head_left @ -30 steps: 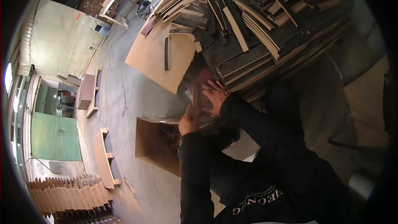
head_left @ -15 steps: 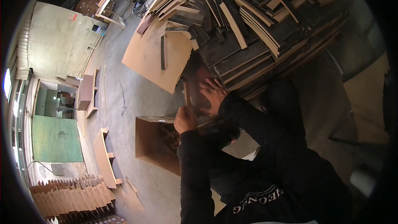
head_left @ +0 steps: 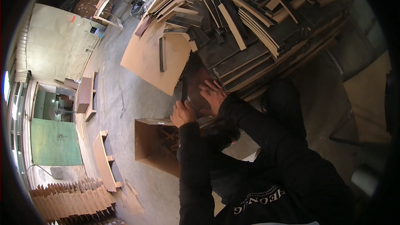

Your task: The person sands the narrow edges of small wooden slats using a piece of sandpaper held in their right hand, then places each sanded slat into a cardboard box.

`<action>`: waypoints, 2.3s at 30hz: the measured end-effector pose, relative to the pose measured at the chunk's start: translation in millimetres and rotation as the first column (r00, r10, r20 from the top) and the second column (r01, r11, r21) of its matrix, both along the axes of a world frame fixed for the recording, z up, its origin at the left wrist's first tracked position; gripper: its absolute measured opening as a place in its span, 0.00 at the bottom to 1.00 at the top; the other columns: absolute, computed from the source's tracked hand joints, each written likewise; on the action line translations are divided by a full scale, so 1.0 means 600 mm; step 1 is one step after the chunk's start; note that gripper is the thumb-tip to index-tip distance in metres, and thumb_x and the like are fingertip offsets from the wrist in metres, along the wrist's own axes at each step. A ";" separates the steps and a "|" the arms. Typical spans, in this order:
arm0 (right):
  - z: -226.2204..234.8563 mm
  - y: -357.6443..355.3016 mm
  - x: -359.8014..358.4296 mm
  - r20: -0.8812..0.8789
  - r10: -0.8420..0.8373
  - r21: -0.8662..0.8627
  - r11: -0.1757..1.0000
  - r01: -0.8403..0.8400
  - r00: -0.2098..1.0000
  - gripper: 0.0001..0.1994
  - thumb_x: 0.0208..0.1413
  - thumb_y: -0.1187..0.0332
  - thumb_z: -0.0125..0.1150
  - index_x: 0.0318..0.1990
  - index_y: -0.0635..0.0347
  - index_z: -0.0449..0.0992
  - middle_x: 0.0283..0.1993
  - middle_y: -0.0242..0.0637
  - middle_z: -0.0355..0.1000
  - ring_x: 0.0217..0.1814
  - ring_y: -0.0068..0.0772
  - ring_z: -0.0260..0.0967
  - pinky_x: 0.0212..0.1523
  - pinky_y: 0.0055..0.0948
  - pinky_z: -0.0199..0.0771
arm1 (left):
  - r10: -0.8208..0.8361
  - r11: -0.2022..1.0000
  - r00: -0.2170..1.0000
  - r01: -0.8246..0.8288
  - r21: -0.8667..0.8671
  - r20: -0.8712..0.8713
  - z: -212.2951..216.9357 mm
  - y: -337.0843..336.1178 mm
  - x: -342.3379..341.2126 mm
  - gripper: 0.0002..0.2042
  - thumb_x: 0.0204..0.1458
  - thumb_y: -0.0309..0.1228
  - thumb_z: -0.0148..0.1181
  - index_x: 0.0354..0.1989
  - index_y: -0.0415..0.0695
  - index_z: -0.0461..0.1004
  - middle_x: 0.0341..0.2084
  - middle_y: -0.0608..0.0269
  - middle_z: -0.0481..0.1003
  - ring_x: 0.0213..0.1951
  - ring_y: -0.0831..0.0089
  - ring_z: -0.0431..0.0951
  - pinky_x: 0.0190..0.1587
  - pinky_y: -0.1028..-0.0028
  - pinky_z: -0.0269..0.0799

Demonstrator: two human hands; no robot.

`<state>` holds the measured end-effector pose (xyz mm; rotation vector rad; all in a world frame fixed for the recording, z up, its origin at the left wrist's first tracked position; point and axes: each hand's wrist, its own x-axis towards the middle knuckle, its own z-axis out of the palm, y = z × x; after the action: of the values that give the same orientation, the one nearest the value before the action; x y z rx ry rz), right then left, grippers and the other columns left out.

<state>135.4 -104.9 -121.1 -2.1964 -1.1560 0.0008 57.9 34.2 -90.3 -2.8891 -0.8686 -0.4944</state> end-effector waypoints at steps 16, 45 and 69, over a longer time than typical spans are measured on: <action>-0.013 0.020 -0.005 0.032 -0.027 -0.025 0.999 0.028 0.999 0.35 0.42 0.44 0.53 0.53 0.61 0.59 0.61 0.40 0.50 0.66 0.44 0.37 0.64 0.41 0.32 | -0.319 0.934 0.897 0.352 0.059 -0.307 -0.001 0.024 0.073 0.34 0.43 0.33 0.50 0.59 0.41 0.43 0.15 0.53 0.72 0.18 0.59 0.74 0.20 0.63 0.65; -0.023 0.009 0.001 0.056 -0.016 0.054 0.998 0.013 0.998 0.33 0.41 0.44 0.54 0.49 0.61 0.64 0.60 0.40 0.51 0.65 0.46 0.40 0.62 0.44 0.38 | -0.317 0.943 0.927 0.331 0.043 -0.201 -0.008 0.025 -0.119 0.16 0.46 0.32 0.49 0.46 0.49 0.64 0.12 0.52 0.69 0.13 0.57 0.70 0.18 0.63 0.64; -0.019 -0.008 0.006 0.043 -0.027 0.015 1.000 0.027 0.999 0.34 0.40 0.45 0.55 0.51 0.60 0.62 0.59 0.41 0.53 0.64 0.46 0.41 0.63 0.42 0.37 | 0.374 -0.168 0.855 0.442 -0.881 0.358 0.066 -0.036 -0.163 0.17 0.56 0.45 0.36 0.29 0.44 0.66 0.17 0.68 0.64 0.15 0.79 0.59 0.18 0.79 0.54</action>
<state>138.9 -109.5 -132.6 -2.2091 -1.1466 -0.0666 -39.7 12.4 -50.6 -4.3093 -2.1406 -1.0287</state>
